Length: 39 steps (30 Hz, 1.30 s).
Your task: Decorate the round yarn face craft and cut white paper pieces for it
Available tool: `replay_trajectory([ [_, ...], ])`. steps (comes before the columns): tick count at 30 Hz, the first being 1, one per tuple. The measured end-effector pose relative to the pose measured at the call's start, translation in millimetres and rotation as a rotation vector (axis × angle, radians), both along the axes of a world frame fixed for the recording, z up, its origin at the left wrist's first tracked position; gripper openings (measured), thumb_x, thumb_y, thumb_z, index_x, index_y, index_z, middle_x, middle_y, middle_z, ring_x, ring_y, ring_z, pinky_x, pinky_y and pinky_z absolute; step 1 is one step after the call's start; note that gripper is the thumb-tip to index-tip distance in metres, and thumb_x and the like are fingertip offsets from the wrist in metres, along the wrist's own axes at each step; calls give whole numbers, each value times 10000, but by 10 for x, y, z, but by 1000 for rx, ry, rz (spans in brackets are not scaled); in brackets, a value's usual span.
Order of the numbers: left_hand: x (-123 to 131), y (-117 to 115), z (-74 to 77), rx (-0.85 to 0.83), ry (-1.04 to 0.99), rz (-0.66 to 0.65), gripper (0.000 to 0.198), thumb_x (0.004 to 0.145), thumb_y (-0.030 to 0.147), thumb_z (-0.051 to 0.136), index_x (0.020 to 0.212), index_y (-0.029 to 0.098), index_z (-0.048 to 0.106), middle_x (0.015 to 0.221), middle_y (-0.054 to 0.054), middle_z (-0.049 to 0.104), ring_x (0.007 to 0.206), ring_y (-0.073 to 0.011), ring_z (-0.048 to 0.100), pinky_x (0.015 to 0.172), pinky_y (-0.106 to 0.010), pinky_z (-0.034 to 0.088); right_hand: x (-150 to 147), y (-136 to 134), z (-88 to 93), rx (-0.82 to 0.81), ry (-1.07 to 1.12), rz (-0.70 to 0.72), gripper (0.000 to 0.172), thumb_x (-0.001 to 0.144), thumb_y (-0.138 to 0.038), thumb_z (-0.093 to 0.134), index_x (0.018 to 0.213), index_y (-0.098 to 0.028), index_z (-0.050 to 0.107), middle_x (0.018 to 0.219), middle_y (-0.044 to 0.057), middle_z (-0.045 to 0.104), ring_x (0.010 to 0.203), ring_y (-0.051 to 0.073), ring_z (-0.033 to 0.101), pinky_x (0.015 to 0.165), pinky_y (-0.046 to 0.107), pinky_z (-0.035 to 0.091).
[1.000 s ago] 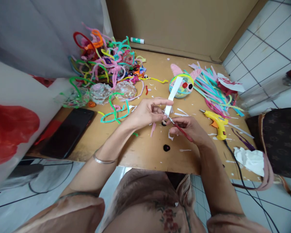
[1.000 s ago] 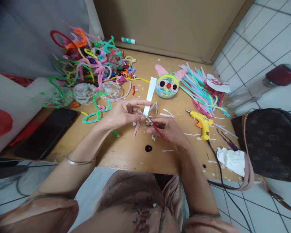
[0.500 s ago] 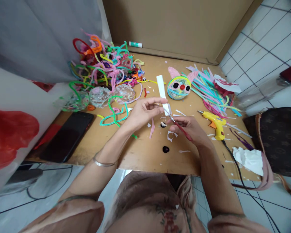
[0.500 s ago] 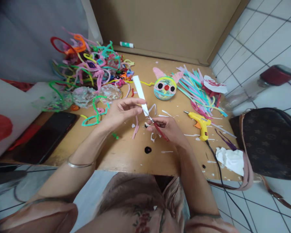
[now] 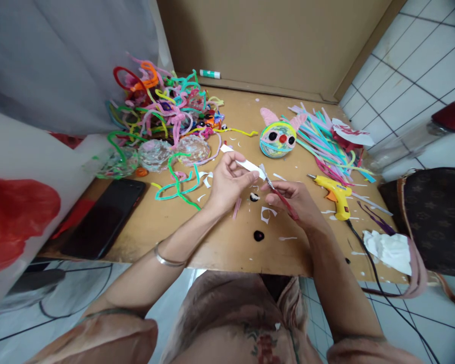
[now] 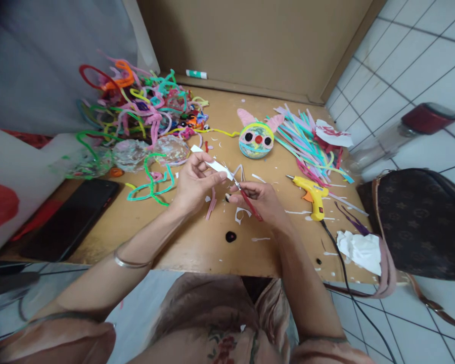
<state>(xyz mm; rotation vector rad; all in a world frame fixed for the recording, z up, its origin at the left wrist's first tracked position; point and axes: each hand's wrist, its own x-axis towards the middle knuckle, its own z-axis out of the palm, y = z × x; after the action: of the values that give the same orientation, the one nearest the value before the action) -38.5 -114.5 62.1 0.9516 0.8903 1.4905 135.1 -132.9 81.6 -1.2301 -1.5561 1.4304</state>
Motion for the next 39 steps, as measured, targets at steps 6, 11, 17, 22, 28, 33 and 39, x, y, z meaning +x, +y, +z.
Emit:
replay_trajectory([
  [6, 86, -45, -33, -74, -133, 7, 873, 586, 194, 876, 1312, 262, 397, 713, 89, 663, 597, -102, 659, 655, -245, 529, -22, -16, -48, 10, 60, -27, 507, 608, -571, 853, 870, -159, 717, 588, -66, 446, 501, 58, 322, 474, 229, 264],
  [11, 123, -107, -5, -132, -234, -63, 1155, 574, 197, 888, 1514, 259, 219, 667, 98, 674, 607, -127, 686, 711, -287, 560, -64, -33, -78, 32, 99, -26, 480, 669, -589, 811, 863, -164, 703, 544, -81, 400, 469, 56, 296, 463, 232, 232],
  [17, 134, -118, -17, -147, -280, -94, 1135, 590, 214, 895, 1519, 280, 246, 549, 150, 570, 589, -132, 686, 685, -276, 548, -103, -42, -111, 91, 78, -22, 509, 728, -665, 735, 873, -177, 713, 537, -67, 427, 468, 74, 332, 471, 241, 249],
  [22, 140, -125, -10, -217, -265, -77, 1083, 560, 192, 898, 1480, 219, 327, 610, 112, 620, 619, -127, 692, 679, -243, 527, -99, -42, -164, 122, 68, -40, 478, 747, -652, 732, 872, -192, 712, 556, -59, 432, 487, 85, 358, 486, 247, 277],
  [28, 150, -132, -19, -234, -310, -81, 1013, 544, 186, 907, 1410, 227, 384, 608, 122, 620, 592, -109, 664, 685, -241, 512, -121, -46, -206, 103, 97, -70, 455, 768, -642, 722, 851, -195, 699, 551, -57, 418, 479, 83, 328, 463, 245, 250],
  [33, 153, -142, 4, -247, -323, -88, 983, 536, 178, 910, 1383, 226, 414, 598, 121, 612, 601, -118, 667, 696, -253, 516, -128, -54, -208, 87, 98, -68, 460, 747, -649, 737, 821, -199, 683, 522, -59, 427, 461, 85, 338, 448, 242, 255],
  [39, 155, -136, 20, -259, -366, -95, 1010, 513, 141, 911, 1393, 205, 419, 609, 114, 641, 573, -109, 665, 684, -244, 535, -118, -50, -193, 94, 128, -58, 431, 764, -612, 744, 791, -188, 670, 502, -63, 433, 443, 73, 336, 439, 231, 250],
])
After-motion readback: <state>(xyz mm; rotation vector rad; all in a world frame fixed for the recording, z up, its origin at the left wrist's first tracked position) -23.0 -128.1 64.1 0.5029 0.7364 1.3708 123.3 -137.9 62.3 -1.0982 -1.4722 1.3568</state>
